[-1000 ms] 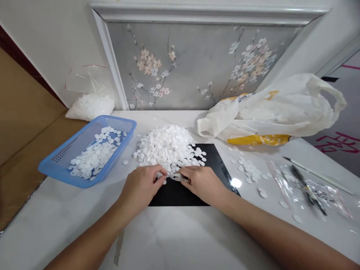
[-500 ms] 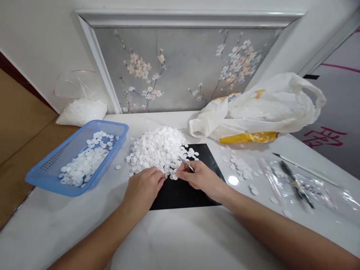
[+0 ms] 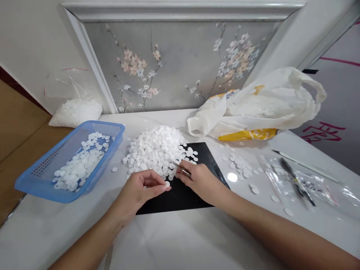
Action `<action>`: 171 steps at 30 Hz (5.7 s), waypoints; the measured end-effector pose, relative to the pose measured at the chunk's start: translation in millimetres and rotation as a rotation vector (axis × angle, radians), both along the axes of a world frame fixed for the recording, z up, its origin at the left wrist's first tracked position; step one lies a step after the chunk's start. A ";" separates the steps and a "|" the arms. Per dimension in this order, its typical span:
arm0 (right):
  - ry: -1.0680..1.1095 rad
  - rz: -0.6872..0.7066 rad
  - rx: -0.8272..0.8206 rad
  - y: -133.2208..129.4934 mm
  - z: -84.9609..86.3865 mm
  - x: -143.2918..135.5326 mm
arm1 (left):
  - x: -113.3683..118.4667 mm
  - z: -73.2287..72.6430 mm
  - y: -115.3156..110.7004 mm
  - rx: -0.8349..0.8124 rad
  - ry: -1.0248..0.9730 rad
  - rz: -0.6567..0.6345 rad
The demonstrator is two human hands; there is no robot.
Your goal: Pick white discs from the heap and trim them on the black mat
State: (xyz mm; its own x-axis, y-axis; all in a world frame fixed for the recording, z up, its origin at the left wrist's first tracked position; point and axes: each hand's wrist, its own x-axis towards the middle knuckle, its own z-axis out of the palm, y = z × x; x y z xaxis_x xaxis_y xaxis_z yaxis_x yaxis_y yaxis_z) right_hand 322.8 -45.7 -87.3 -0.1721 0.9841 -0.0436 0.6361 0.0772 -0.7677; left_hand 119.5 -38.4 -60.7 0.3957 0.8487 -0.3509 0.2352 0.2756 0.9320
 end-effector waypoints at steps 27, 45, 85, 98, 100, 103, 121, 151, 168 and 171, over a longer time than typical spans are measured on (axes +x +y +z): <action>0.869 -0.113 -0.415 12.9 11.5 26.0 | 12.5 12.1 0.6 -0.094 -0.126 0.145; -0.074 0.254 0.241 18.8 -7.4 28.2 | 40.1 -4.8 17.9 0.787 0.788 -0.194; 0.411 0.034 0.078 -3.3 11.5 12.7 | 38.0 -3.9 13.6 -0.182 -0.193 0.074; 0.940 0.009 -0.365 2.4 8.3 13.1 | 38.5 -0.7 11.1 -0.288 -0.289 0.090; 0.997 -0.034 -0.364 4.5 8.2 15.3 | 39.0 -0.6 10.7 -0.269 -0.282 0.106; 1.003 -0.046 -0.370 7.3 7.9 18.6 | 39.8 -0.9 10.0 -0.249 -0.264 0.124; 0.880 0.079 -0.377 2.2 7.5 14.0 | 42.5 1.0 3.2 -0.163 -0.174 0.041; 0.642 0.042 -0.388 -16.2 14.2 4.1 | 27.5 -0.2 -17.6 -0.329 -0.404 0.400; 0.183 0.136 0.175 -22.3 21.1 11.2 | 24.9 1.8 -16.0 -0.331 -0.303 0.245; 0.131 0.208 0.309 -24.4 19.1 11.9 | 24.7 2.7 -15.5 -0.320 -0.300 0.221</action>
State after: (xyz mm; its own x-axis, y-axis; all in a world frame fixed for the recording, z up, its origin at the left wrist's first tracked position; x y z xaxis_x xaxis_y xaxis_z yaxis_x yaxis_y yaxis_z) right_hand 334.7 -70.1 -68.2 -0.3539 0.8907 0.2852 0.4804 0.4347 -0.7617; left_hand 144.3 -53.9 -58.0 0.3423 0.7918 -0.5059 -0.1272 0.5725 0.8100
